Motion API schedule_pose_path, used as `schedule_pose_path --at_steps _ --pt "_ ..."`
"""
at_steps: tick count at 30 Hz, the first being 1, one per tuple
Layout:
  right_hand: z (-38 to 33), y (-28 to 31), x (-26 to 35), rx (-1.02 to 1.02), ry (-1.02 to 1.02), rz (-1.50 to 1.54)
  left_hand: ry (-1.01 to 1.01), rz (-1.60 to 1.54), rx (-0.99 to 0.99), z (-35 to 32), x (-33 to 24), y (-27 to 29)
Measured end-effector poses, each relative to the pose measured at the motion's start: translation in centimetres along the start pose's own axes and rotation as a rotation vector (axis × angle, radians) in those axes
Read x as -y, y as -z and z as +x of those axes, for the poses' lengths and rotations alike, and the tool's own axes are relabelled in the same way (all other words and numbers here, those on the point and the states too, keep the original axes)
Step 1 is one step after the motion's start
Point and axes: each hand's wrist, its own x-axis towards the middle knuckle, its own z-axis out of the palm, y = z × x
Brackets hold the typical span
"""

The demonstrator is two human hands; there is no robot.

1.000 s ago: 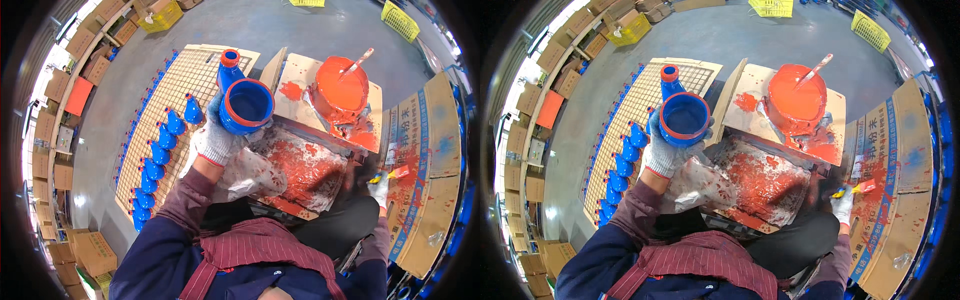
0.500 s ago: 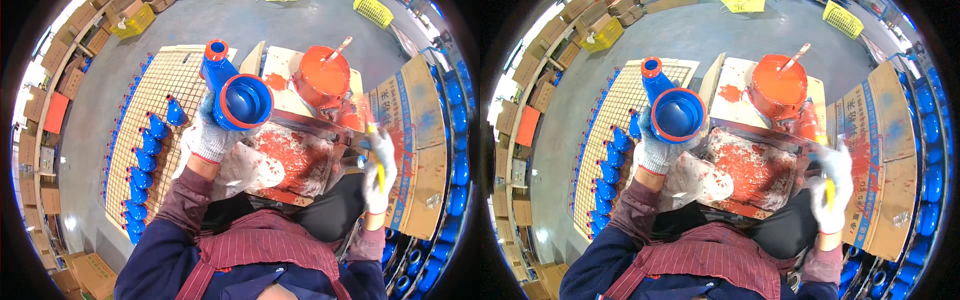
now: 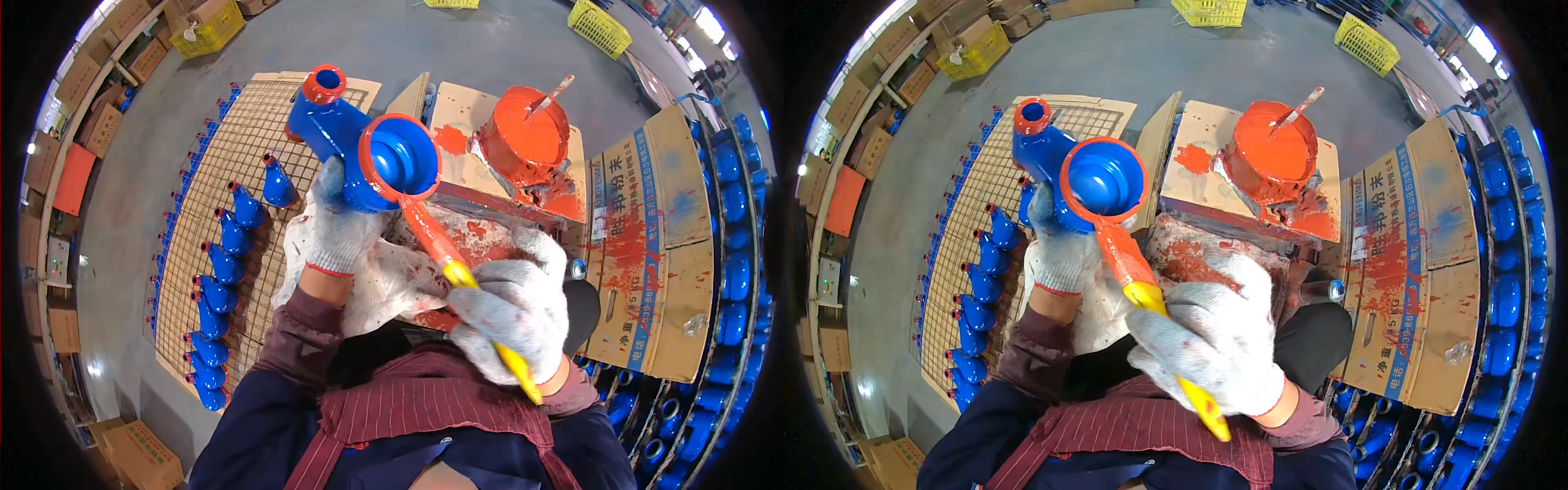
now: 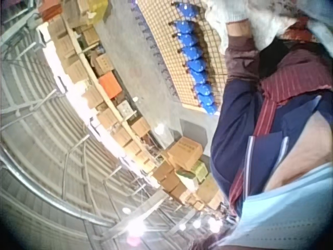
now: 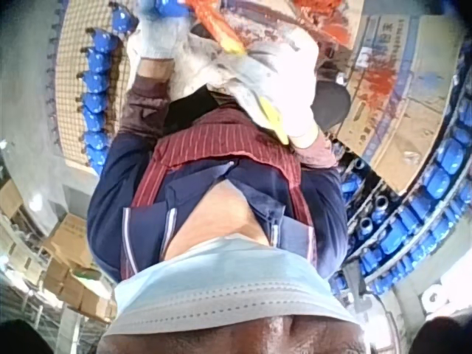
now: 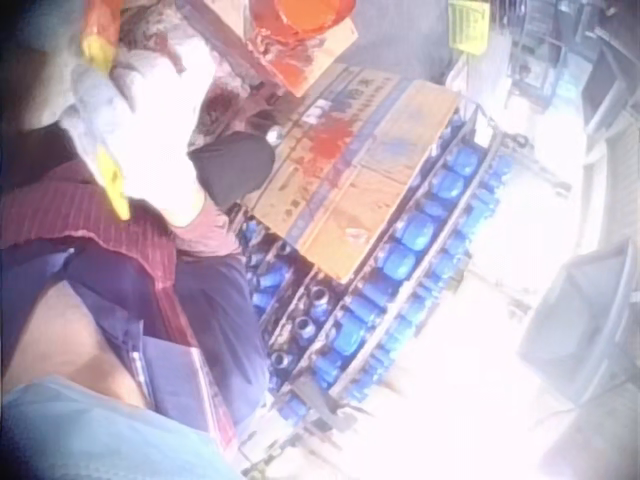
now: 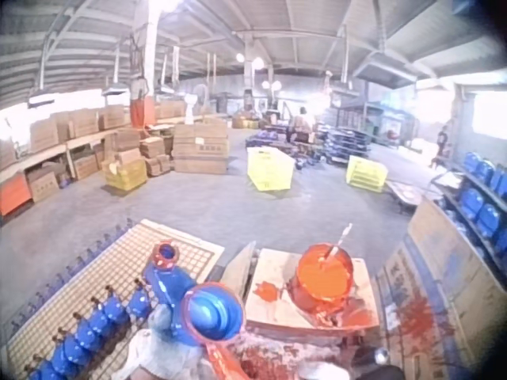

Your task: The person paints blue industrial components with orange/red paint using both a paintbrush and a spray can.

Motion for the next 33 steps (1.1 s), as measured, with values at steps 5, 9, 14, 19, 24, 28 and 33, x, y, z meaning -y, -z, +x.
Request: schedule_pose_path --at_steps 5,9,14,19,24,28,33 --pt "-0.8 -1.9 -7.3 -0.248 -0.126 -0.139 -0.147 0.032 -0.265 -0.1 -1.5 0.3" --pt "-1.5 -6.3 -13.9 0.035 -0.102 -0.304 -0.193 0.128 -0.333 -0.9 -2.9 -0.2" --pt "-1.7 -12.7 -20.5 0.288 0.074 -0.845 -0.149 0.001 -0.239 -0.5 -3.6 0.9" --pt "-1.9 -11.7 -18.2 0.266 -0.055 -0.571 -0.287 0.248 -0.350 -0.7 -3.8 0.1" --pt "-9.8 -10.5 -12.6 0.266 -0.869 0.904 -0.255 0.219 -0.259 -0.7 -4.1 0.7" --pt "-14.5 -11.0 -7.1 0.309 -1.070 1.424 -0.255 0.281 -0.261 -0.9 -3.9 -0.3" --pt "-15.6 -11.5 -3.2 0.066 -1.128 1.658 -0.252 0.289 -0.231 -1.5 -3.3 -1.5"
